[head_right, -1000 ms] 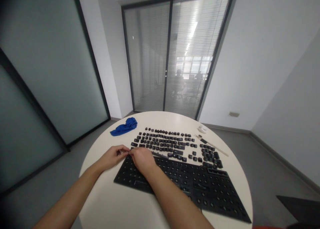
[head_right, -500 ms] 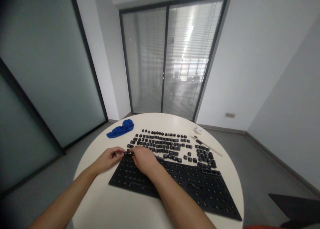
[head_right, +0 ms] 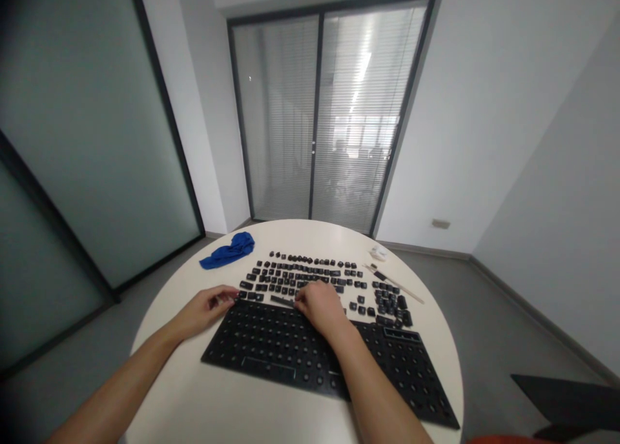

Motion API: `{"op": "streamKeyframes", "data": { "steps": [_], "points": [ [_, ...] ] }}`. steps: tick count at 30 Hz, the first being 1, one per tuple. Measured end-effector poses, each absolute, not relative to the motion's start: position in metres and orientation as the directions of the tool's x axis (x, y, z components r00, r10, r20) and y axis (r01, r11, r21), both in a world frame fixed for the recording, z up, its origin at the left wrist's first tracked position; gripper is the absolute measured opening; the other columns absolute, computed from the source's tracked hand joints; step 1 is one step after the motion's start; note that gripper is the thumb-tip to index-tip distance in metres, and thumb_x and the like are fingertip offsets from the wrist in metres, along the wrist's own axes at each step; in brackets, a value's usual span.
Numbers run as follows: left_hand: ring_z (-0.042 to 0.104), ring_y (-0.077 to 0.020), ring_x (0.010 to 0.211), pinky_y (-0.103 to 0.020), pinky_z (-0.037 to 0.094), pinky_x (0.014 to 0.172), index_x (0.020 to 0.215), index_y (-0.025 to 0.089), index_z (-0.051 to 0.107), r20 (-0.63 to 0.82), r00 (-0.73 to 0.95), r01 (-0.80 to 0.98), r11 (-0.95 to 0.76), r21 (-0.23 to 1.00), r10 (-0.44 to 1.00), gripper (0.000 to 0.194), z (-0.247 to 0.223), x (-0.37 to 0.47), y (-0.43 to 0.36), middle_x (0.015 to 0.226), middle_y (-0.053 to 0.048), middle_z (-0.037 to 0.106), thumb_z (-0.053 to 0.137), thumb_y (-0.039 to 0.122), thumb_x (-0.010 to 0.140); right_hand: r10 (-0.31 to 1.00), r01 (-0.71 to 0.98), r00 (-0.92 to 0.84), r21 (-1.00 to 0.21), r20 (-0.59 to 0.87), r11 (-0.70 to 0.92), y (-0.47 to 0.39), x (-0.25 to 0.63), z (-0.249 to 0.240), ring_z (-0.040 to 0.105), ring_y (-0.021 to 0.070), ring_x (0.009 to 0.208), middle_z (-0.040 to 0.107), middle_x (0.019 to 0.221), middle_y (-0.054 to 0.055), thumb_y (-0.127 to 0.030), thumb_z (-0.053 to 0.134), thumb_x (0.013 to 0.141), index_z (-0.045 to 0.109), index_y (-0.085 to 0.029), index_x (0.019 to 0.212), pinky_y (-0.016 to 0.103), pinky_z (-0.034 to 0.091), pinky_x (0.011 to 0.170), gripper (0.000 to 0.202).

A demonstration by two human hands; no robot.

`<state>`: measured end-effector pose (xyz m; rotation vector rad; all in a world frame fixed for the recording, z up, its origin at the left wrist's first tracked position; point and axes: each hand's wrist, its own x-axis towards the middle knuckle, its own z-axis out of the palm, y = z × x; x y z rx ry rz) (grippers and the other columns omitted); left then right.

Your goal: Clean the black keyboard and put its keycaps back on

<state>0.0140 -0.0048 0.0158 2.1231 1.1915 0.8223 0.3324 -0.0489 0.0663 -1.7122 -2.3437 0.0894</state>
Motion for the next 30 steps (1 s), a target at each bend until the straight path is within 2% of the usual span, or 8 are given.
{"op": "streamKeyframes", "data": {
  "steps": [4,19,24,27,30],
  "points": [
    [0.067,-0.0232,0.091,-0.033,0.051,0.081,0.109,0.02,0.071,0.25,0.419,0.498,-0.451,0.74,0.873,0.031,0.013,0.013,-0.003,0.106,-0.007,0.074,0.06,0.042,0.089,0.944,0.933,-0.294,-0.171,0.149,0.317,-0.046,0.328,0.063,0.065,0.0233,0.095,0.075,0.097,0.007,-0.032,0.064,0.091,0.078,-0.025,0.099,0.032,0.045,0.085,0.018],
    [0.066,-0.0222,0.088,-0.032,0.051,0.08,0.107,0.02,0.071,0.232,0.419,0.522,-0.441,0.729,0.878,0.031,0.015,0.013,-0.005,0.101,-0.006,0.074,0.059,0.043,0.09,0.941,0.931,-0.32,-0.147,0.11,0.334,-0.044,0.325,0.066,0.066,0.023,0.096,0.074,0.096,0.008,-0.031,0.065,0.091,0.08,-0.025,0.096,0.029,0.046,0.085,0.017],
    [0.065,-0.0211,0.08,-0.031,0.05,0.073,0.107,0.019,0.07,0.283,0.36,0.519,-0.442,0.732,0.889,0.034,0.012,0.018,0.002,0.094,-0.006,0.074,0.055,0.045,0.093,0.935,0.923,-0.332,-0.164,0.124,0.349,-0.042,0.326,0.063,0.066,0.023,0.096,0.074,0.097,0.008,-0.03,0.065,0.09,0.079,-0.024,0.101,0.029,0.046,0.084,0.018],
    [0.064,-0.0208,0.078,-0.031,0.05,0.073,0.106,0.019,0.07,0.339,0.272,0.58,-0.435,0.689,0.901,0.035,0.014,0.024,0.015,0.098,-0.007,0.074,0.052,0.046,0.093,0.932,0.917,-0.337,-0.176,0.135,0.357,-0.043,0.328,0.062,0.066,0.0231,0.097,0.074,0.098,0.009,-0.029,0.065,0.091,0.078,-0.023,0.103,0.03,0.046,0.085,0.019],
    [0.066,-0.0223,0.084,-0.032,0.051,0.078,0.107,0.019,0.07,0.355,0.267,0.685,-0.436,0.584,0.896,0.038,0.025,0.035,0.037,0.105,-0.007,0.074,0.046,0.045,0.094,0.928,0.911,-0.344,-0.19,0.144,0.367,-0.045,0.33,0.064,0.066,0.0228,0.098,0.074,0.099,0.009,-0.028,0.064,0.091,0.076,-0.021,0.105,0.029,0.046,0.086,0.019]
  ]
}}
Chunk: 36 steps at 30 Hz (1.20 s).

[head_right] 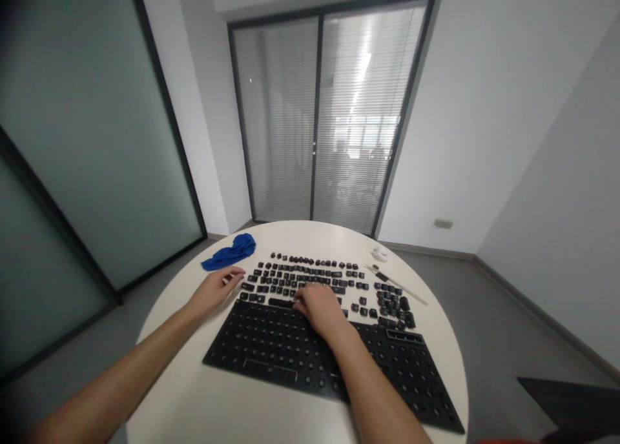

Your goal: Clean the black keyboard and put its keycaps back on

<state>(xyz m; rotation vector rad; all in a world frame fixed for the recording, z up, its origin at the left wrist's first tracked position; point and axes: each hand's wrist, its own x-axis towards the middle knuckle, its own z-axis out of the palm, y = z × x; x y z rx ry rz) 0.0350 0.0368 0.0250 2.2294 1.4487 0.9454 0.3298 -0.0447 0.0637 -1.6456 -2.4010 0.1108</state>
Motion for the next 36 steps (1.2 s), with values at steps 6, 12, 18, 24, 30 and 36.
{"op": "streamKeyframes", "data": {
  "steps": [6,12,18,24,30,36],
  "points": [
    [0.068,-0.0257,0.093,-0.032,0.05,0.082,0.11,0.022,0.074,0.296,0.309,0.773,-0.42,0.476,0.904,0.031,0.048,0.07,0.089,0.108,-0.008,0.075,0.054,0.038,0.091,0.919,0.895,-0.359,-0.22,0.164,0.389,-0.05,0.332,0.066,0.065,0.0213,0.101,0.072,0.104,0.008,-0.024,0.065,0.09,0.074,-0.021,0.107,0.028,0.046,0.088,0.019],
    [0.065,-0.027,0.109,-0.032,0.047,0.093,0.12,0.022,0.07,0.226,0.278,0.854,-0.348,0.386,0.934,0.034,0.043,0.099,0.134,0.119,-0.008,0.072,0.058,0.031,0.09,0.924,0.896,-0.353,-0.232,0.145,0.379,-0.055,0.329,0.07,0.064,0.0222,0.105,0.07,0.107,0.007,-0.02,0.062,0.091,0.074,-0.023,0.108,0.031,0.045,0.091,0.02],
    [0.064,-0.0271,0.114,-0.031,0.046,0.095,0.122,0.023,0.07,0.174,0.31,0.878,-0.351,0.325,0.935,0.037,0.038,0.11,0.159,0.123,-0.009,0.07,0.061,0.034,0.088,0.928,0.902,-0.362,-0.218,0.089,0.373,-0.053,0.332,0.071,0.063,0.0221,0.103,0.071,0.106,0.006,-0.019,0.06,0.092,0.077,-0.027,0.102,0.03,0.046,0.089,0.022],
    [0.066,-0.0276,0.11,-0.032,0.048,0.091,0.108,0.028,0.076,0.144,0.342,0.884,-0.37,0.284,0.928,0.028,0.036,0.119,0.164,0.112,-0.007,0.075,0.063,0.029,0.084,0.923,0.906,-0.377,-0.175,0.081,0.385,-0.05,0.335,0.067,0.063,0.023,0.102,0.071,0.103,0.007,-0.021,0.054,0.095,0.077,-0.023,0.098,0.03,0.045,0.086,0.023],
    [0.067,-0.0288,0.107,-0.033,0.049,0.089,0.101,0.027,0.078,0.184,0.315,0.888,-0.358,0.289,0.931,0.023,0.034,0.122,0.162,0.108,-0.007,0.076,0.063,0.023,0.083,0.922,0.909,-0.381,-0.154,0.071,0.388,-0.047,0.333,0.064,0.063,0.0243,0.1,0.072,0.101,0.008,-0.027,0.052,0.098,0.076,-0.022,0.098,0.031,0.045,0.085,0.024],
    [0.067,-0.0273,0.104,-0.034,0.049,0.092,0.106,0.021,0.076,0.325,0.223,0.862,-0.341,0.374,0.919,0.024,0.045,0.118,0.151,0.109,-0.009,0.075,0.059,0.022,0.088,0.931,0.915,-0.359,-0.17,0.069,0.366,-0.045,0.33,0.063,0.064,0.0235,0.102,0.075,0.103,0.007,-0.026,0.054,0.097,0.075,-0.024,0.104,0.03,0.044,0.085,0.022]
  ]
}}
